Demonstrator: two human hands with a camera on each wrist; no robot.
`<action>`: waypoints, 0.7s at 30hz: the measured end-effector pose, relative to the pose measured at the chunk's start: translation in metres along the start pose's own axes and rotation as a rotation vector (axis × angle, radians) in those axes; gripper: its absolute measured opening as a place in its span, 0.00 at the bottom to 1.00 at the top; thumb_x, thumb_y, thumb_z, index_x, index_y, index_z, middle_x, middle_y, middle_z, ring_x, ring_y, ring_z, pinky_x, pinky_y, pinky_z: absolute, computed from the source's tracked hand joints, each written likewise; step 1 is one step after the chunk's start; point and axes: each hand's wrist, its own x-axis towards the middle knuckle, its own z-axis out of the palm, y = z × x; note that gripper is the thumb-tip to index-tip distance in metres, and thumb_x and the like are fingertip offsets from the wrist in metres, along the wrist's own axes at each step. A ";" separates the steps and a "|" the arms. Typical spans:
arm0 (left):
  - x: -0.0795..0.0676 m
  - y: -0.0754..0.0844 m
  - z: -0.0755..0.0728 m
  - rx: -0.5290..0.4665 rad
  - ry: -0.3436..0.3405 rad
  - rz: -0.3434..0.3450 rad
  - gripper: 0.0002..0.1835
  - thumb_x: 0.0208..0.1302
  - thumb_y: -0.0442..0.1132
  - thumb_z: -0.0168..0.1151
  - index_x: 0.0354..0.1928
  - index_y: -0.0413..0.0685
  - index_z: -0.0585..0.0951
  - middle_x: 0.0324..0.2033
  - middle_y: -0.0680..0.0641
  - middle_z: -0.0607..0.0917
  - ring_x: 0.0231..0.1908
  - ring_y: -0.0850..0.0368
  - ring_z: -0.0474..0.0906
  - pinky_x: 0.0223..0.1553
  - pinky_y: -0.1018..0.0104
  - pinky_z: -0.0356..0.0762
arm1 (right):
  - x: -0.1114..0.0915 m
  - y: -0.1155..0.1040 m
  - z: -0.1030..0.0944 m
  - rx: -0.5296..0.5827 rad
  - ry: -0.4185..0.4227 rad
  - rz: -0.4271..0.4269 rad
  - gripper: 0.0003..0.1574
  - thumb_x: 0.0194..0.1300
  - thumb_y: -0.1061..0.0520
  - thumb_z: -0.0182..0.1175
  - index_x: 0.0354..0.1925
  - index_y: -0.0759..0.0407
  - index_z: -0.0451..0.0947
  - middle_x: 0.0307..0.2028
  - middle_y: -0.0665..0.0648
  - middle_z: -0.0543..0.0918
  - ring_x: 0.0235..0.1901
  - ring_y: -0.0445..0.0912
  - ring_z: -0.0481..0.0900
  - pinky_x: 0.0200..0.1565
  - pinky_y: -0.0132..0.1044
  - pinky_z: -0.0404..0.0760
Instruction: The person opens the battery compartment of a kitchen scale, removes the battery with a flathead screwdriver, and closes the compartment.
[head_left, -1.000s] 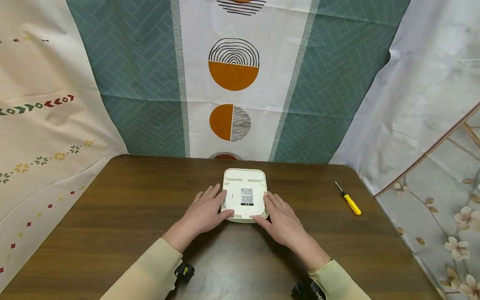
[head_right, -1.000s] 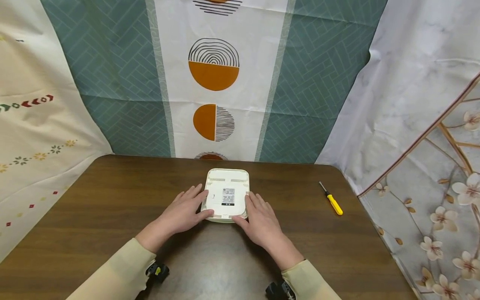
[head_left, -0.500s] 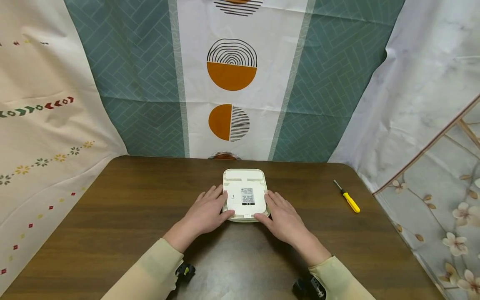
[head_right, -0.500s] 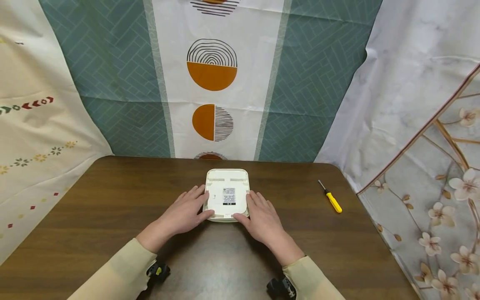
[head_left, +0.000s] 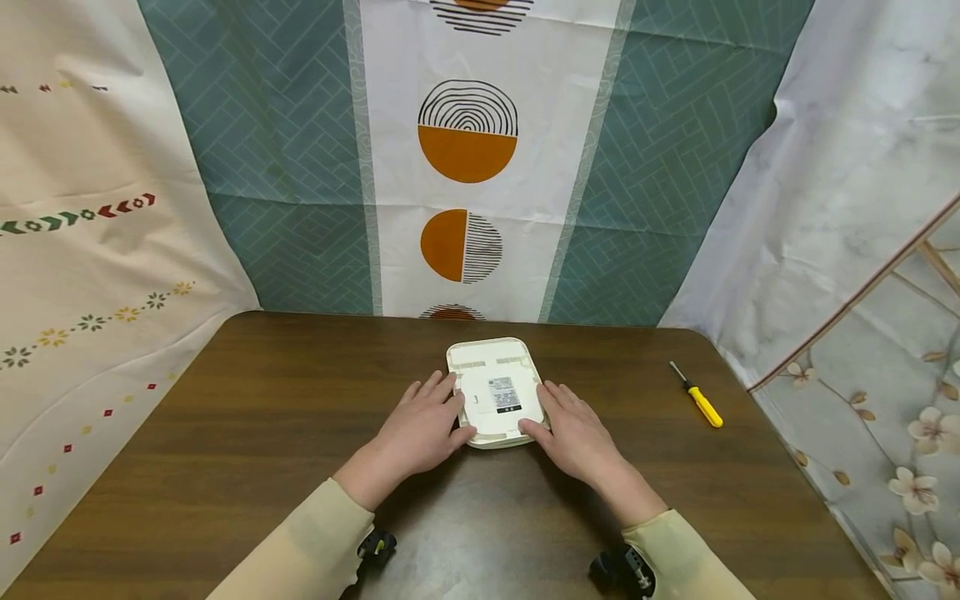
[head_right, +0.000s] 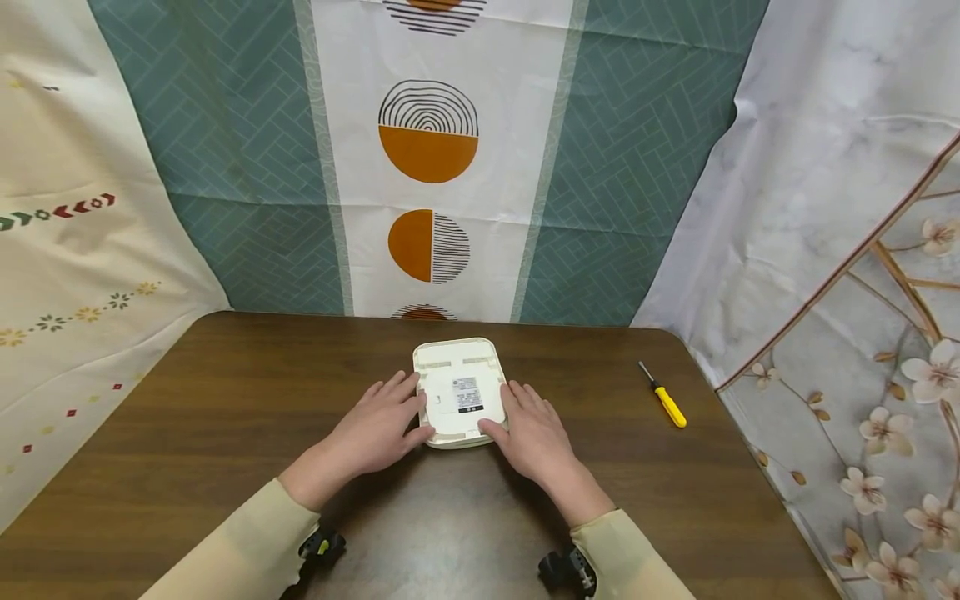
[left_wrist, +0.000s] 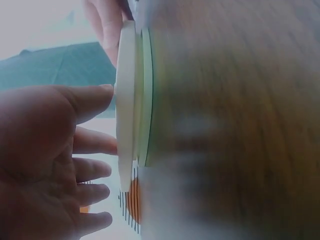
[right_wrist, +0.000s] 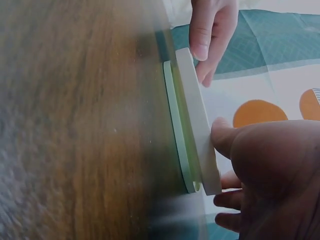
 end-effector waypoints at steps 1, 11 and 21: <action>0.000 0.000 0.000 0.003 0.003 0.003 0.33 0.82 0.57 0.65 0.74 0.38 0.80 0.81 0.33 0.68 0.83 0.32 0.58 0.79 0.33 0.58 | 0.001 0.001 0.000 0.000 0.001 -0.004 0.50 0.84 0.39 0.61 0.85 0.68 0.59 0.83 0.72 0.63 0.83 0.68 0.57 0.80 0.65 0.58; -0.003 0.006 -0.003 0.012 -0.023 0.035 0.31 0.83 0.56 0.64 0.72 0.38 0.81 0.80 0.34 0.69 0.83 0.33 0.59 0.79 0.35 0.58 | 0.005 0.010 -0.003 0.011 0.015 -0.002 0.47 0.85 0.43 0.61 0.84 0.69 0.60 0.82 0.73 0.64 0.82 0.70 0.58 0.80 0.63 0.58; -0.006 0.013 -0.004 0.024 -0.002 0.090 0.30 0.83 0.55 0.64 0.69 0.37 0.82 0.80 0.34 0.69 0.82 0.33 0.59 0.78 0.34 0.60 | 0.007 0.018 -0.006 0.005 0.042 -0.005 0.42 0.87 0.46 0.57 0.83 0.70 0.61 0.81 0.75 0.65 0.81 0.72 0.59 0.80 0.64 0.58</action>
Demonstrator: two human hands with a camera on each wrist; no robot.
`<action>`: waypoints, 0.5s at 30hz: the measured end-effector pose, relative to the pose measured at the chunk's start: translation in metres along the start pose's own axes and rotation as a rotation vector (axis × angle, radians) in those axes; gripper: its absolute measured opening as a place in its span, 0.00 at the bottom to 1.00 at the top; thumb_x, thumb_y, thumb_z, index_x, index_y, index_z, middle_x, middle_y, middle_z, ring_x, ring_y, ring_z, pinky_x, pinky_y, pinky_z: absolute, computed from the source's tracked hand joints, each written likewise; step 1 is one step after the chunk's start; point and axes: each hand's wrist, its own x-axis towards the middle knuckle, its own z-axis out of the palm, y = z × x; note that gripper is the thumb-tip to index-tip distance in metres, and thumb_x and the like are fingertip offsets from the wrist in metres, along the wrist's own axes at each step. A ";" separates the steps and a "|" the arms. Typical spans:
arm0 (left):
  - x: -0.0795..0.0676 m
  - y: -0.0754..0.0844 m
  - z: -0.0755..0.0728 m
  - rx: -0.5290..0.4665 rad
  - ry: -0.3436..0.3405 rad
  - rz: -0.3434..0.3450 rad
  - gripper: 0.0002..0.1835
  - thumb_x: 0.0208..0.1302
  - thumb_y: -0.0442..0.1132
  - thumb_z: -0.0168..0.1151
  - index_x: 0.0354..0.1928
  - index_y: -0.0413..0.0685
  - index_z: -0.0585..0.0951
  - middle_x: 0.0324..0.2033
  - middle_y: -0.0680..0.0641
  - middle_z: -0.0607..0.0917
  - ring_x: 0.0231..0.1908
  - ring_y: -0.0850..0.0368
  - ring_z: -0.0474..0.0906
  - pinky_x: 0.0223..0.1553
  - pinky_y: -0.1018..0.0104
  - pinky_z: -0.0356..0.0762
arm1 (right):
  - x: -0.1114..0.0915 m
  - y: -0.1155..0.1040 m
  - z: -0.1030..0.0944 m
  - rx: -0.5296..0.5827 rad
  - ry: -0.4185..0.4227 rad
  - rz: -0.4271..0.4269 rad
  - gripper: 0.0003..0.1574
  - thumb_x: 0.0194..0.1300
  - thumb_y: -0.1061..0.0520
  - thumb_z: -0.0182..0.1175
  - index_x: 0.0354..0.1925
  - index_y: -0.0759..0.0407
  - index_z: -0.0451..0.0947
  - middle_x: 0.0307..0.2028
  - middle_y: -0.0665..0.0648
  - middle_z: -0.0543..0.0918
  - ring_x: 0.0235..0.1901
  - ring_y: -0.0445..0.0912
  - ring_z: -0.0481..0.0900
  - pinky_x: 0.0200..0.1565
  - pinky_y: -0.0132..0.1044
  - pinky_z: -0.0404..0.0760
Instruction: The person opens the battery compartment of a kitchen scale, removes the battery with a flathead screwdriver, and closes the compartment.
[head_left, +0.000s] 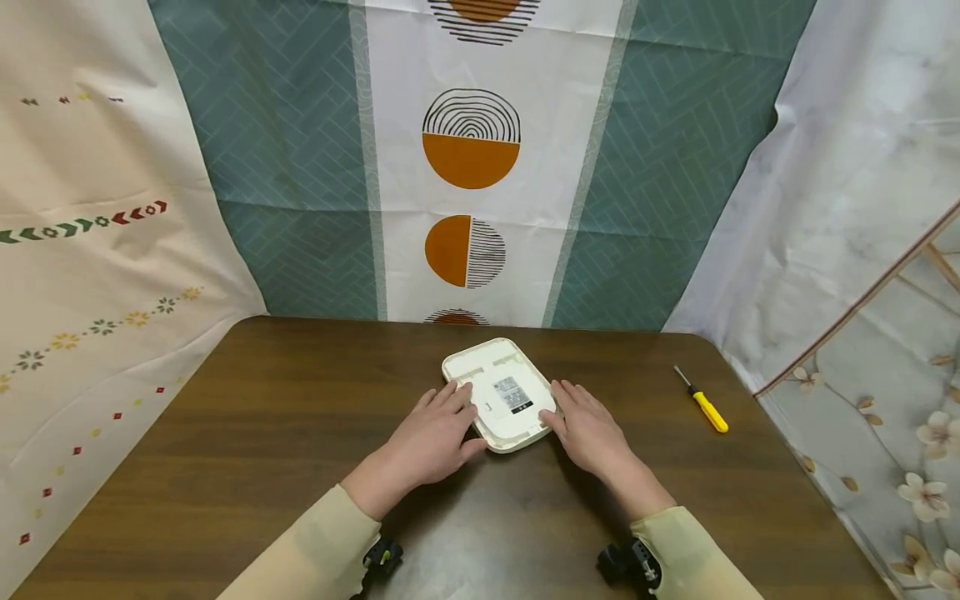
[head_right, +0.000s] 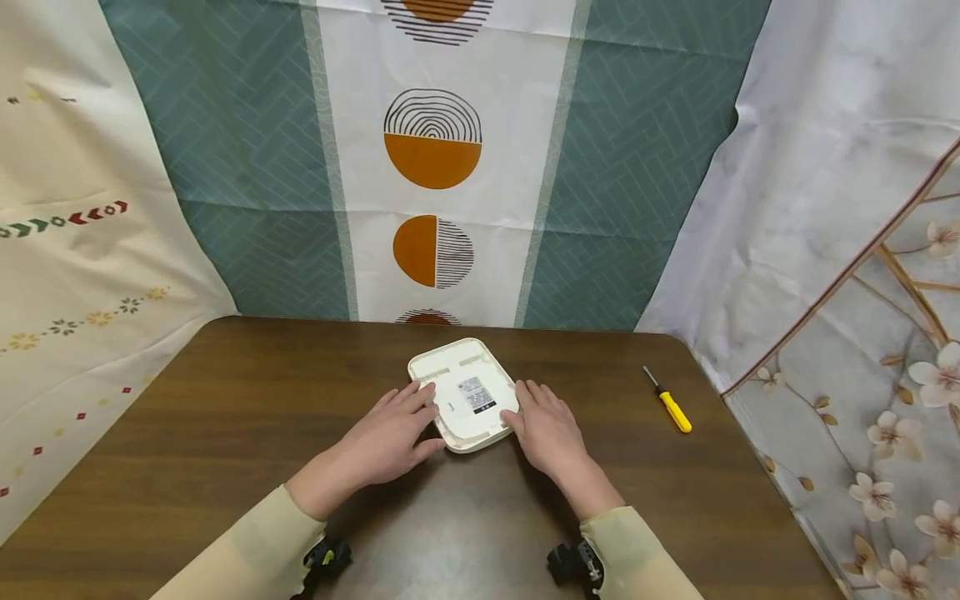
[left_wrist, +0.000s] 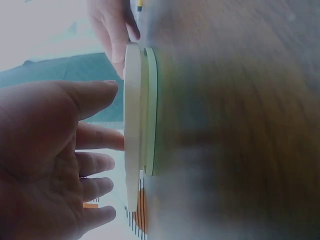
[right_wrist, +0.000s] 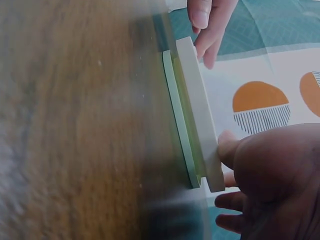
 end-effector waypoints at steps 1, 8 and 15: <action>0.000 0.001 0.000 0.001 0.003 0.006 0.29 0.82 0.55 0.65 0.69 0.37 0.82 0.80 0.34 0.69 0.82 0.32 0.59 0.78 0.34 0.60 | 0.000 0.001 0.000 -0.001 0.005 0.001 0.42 0.88 0.47 0.57 0.83 0.70 0.61 0.81 0.74 0.65 0.81 0.72 0.59 0.80 0.64 0.58; 0.001 0.005 0.003 0.015 -0.002 0.028 0.27 0.82 0.53 0.66 0.68 0.39 0.83 0.80 0.35 0.70 0.82 0.32 0.60 0.78 0.34 0.60 | 0.002 0.009 -0.001 0.012 -0.005 0.015 0.40 0.89 0.48 0.55 0.85 0.66 0.61 0.81 0.75 0.65 0.81 0.73 0.59 0.79 0.66 0.58; 0.000 0.012 0.003 0.015 -0.005 0.055 0.27 0.82 0.51 0.66 0.70 0.38 0.82 0.80 0.37 0.71 0.81 0.33 0.62 0.78 0.35 0.61 | 0.008 0.017 -0.004 0.030 -0.019 0.043 0.37 0.90 0.48 0.52 0.86 0.61 0.62 0.81 0.75 0.64 0.81 0.74 0.57 0.79 0.69 0.56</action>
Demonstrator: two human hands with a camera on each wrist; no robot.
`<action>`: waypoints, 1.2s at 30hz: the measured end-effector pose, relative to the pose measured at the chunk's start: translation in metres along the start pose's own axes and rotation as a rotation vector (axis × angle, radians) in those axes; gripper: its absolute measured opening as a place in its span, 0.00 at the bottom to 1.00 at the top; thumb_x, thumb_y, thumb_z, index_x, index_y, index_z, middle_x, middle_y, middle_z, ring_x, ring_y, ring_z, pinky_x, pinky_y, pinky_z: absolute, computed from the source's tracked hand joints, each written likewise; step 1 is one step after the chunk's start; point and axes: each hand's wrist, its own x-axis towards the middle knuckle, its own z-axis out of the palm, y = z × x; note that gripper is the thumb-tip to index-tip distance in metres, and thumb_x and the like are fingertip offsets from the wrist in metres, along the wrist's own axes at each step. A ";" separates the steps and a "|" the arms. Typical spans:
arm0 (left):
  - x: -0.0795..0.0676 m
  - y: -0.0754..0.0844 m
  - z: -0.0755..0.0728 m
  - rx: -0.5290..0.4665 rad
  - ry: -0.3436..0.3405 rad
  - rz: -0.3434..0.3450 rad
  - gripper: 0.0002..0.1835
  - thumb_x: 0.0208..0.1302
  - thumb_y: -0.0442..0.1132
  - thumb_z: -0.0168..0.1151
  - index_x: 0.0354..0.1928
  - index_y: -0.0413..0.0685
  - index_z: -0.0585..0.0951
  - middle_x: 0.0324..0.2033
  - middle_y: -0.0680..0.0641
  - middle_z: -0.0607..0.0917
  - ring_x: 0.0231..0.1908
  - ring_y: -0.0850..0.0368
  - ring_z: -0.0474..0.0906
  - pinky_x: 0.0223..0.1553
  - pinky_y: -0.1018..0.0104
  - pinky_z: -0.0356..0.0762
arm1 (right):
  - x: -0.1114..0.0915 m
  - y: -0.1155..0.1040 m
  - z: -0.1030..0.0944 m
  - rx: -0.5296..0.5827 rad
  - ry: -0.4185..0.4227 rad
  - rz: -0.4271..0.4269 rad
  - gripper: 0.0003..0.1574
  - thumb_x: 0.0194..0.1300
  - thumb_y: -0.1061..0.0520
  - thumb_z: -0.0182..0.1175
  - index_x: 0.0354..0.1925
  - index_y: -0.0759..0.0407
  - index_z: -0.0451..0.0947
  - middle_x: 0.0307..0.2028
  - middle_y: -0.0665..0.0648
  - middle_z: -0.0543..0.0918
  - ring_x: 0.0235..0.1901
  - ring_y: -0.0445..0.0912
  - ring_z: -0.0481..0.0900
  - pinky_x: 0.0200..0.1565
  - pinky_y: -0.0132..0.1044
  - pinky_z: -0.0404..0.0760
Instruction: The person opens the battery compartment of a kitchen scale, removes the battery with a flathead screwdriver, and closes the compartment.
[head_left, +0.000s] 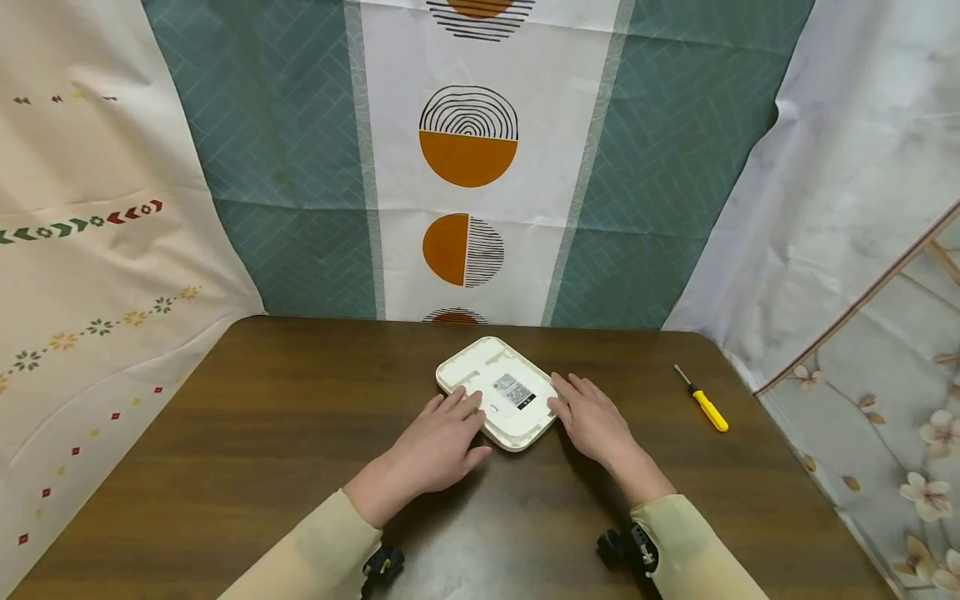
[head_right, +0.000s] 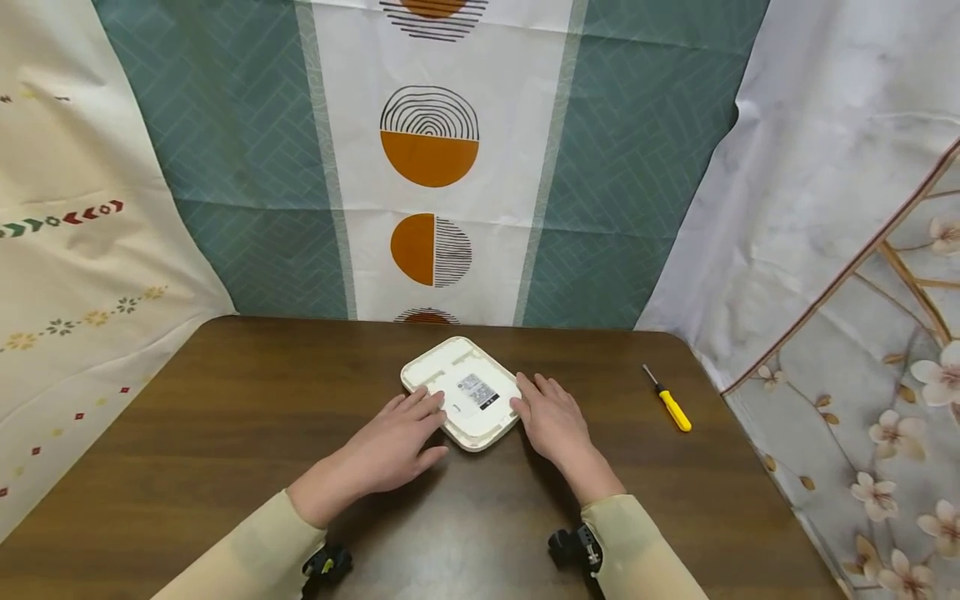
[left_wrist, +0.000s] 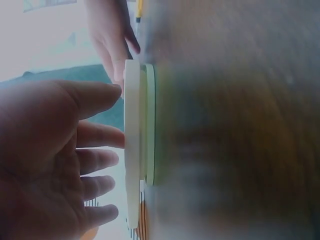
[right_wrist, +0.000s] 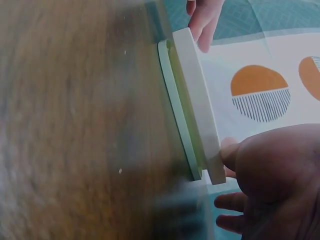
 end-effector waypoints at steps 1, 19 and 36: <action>0.000 0.001 0.000 0.000 -0.004 0.006 0.28 0.82 0.51 0.66 0.70 0.38 0.82 0.80 0.37 0.71 0.81 0.33 0.62 0.78 0.36 0.61 | 0.000 0.001 0.000 -0.004 -0.003 0.006 0.37 0.90 0.48 0.52 0.86 0.60 0.61 0.81 0.75 0.64 0.81 0.74 0.56 0.79 0.68 0.55; 0.009 -0.012 -0.001 -0.151 0.024 -0.091 0.37 0.82 0.58 0.64 0.81 0.43 0.73 0.83 0.37 0.66 0.83 0.35 0.59 0.80 0.34 0.57 | -0.014 -0.013 0.005 -0.096 0.079 -0.002 0.44 0.87 0.43 0.57 0.85 0.65 0.60 0.81 0.73 0.65 0.81 0.71 0.59 0.78 0.70 0.58; 0.039 -0.054 -0.002 -0.144 -0.046 -0.224 0.37 0.86 0.55 0.58 0.85 0.42 0.66 0.86 0.35 0.58 0.84 0.32 0.54 0.80 0.32 0.54 | -0.041 -0.044 0.015 -0.121 0.062 -0.118 0.43 0.82 0.39 0.65 0.78 0.65 0.69 0.79 0.71 0.69 0.81 0.66 0.63 0.76 0.67 0.64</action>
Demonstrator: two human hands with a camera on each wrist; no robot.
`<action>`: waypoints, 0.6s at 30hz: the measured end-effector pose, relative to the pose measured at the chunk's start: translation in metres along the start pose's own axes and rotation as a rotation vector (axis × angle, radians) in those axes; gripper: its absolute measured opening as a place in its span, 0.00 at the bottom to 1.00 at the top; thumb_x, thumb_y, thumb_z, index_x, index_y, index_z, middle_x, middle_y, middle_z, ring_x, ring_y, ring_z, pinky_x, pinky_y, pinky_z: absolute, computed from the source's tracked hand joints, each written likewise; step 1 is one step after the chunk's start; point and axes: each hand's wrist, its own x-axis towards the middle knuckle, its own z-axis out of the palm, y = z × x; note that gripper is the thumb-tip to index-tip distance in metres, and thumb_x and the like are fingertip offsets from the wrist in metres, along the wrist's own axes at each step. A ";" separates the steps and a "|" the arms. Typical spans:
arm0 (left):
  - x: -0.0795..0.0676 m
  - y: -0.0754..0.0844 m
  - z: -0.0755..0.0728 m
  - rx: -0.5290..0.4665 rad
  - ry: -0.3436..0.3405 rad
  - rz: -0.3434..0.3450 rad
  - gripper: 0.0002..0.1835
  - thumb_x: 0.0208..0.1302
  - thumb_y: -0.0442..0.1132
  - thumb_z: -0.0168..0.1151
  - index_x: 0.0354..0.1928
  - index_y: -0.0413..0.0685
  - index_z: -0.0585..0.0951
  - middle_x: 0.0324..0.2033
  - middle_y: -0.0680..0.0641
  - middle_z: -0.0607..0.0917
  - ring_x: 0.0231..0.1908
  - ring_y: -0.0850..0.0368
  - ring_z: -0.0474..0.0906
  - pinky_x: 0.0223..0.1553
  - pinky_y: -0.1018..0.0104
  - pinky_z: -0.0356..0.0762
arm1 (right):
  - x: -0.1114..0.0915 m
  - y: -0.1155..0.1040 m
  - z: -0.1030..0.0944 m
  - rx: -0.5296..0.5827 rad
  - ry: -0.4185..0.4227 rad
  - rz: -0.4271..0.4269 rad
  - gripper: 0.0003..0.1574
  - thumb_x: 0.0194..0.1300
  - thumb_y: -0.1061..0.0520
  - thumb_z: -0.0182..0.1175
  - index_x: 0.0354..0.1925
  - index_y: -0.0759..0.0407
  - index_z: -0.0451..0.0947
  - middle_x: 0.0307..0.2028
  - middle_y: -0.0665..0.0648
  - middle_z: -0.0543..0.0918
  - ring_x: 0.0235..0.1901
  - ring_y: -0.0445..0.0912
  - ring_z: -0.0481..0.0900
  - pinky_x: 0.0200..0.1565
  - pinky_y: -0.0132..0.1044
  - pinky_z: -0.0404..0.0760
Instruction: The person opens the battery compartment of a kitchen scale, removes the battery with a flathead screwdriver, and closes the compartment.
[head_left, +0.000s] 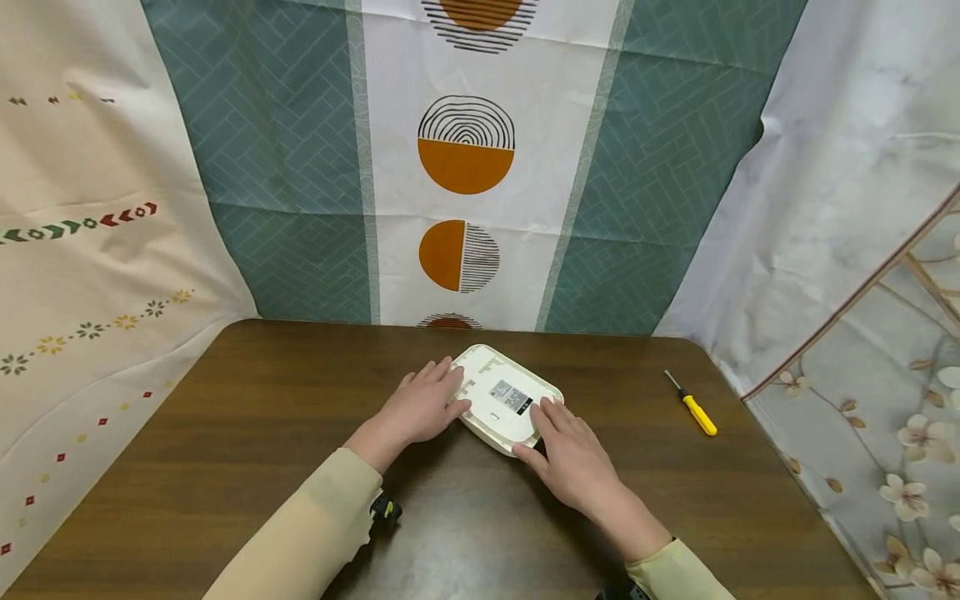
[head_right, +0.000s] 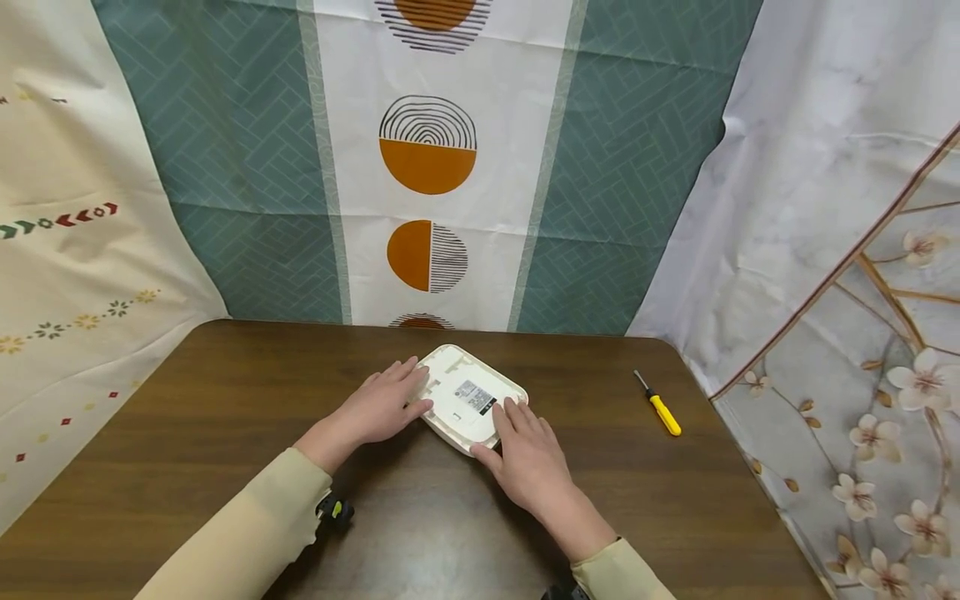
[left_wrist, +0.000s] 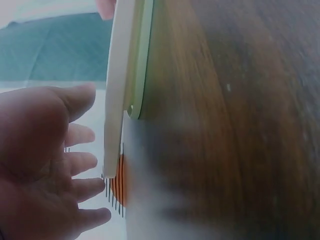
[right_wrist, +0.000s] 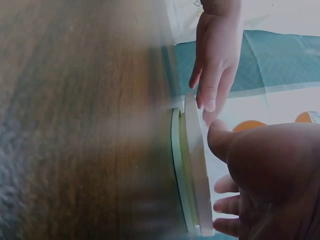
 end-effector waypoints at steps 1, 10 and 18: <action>0.000 0.000 0.000 0.007 -0.007 -0.003 0.37 0.86 0.56 0.58 0.85 0.43 0.66 0.86 0.36 0.58 0.84 0.32 0.54 0.80 0.32 0.53 | 0.000 0.000 0.000 0.002 -0.004 0.003 0.44 0.82 0.39 0.65 0.79 0.66 0.69 0.79 0.71 0.69 0.81 0.66 0.63 0.76 0.67 0.64; -0.003 0.002 0.003 0.052 -0.021 -0.022 0.36 0.86 0.55 0.58 0.84 0.43 0.69 0.84 0.36 0.63 0.83 0.34 0.57 0.79 0.30 0.54 | 0.001 0.000 0.000 0.006 -0.034 0.028 0.46 0.82 0.38 0.64 0.81 0.66 0.68 0.81 0.71 0.66 0.83 0.65 0.59 0.78 0.67 0.62; -0.012 0.006 0.004 0.120 0.001 -0.016 0.35 0.86 0.57 0.58 0.83 0.44 0.71 0.82 0.35 0.66 0.82 0.34 0.60 0.79 0.32 0.56 | 0.006 0.004 -0.002 -0.006 -0.028 0.018 0.45 0.82 0.40 0.65 0.80 0.67 0.69 0.80 0.71 0.67 0.81 0.67 0.62 0.76 0.68 0.64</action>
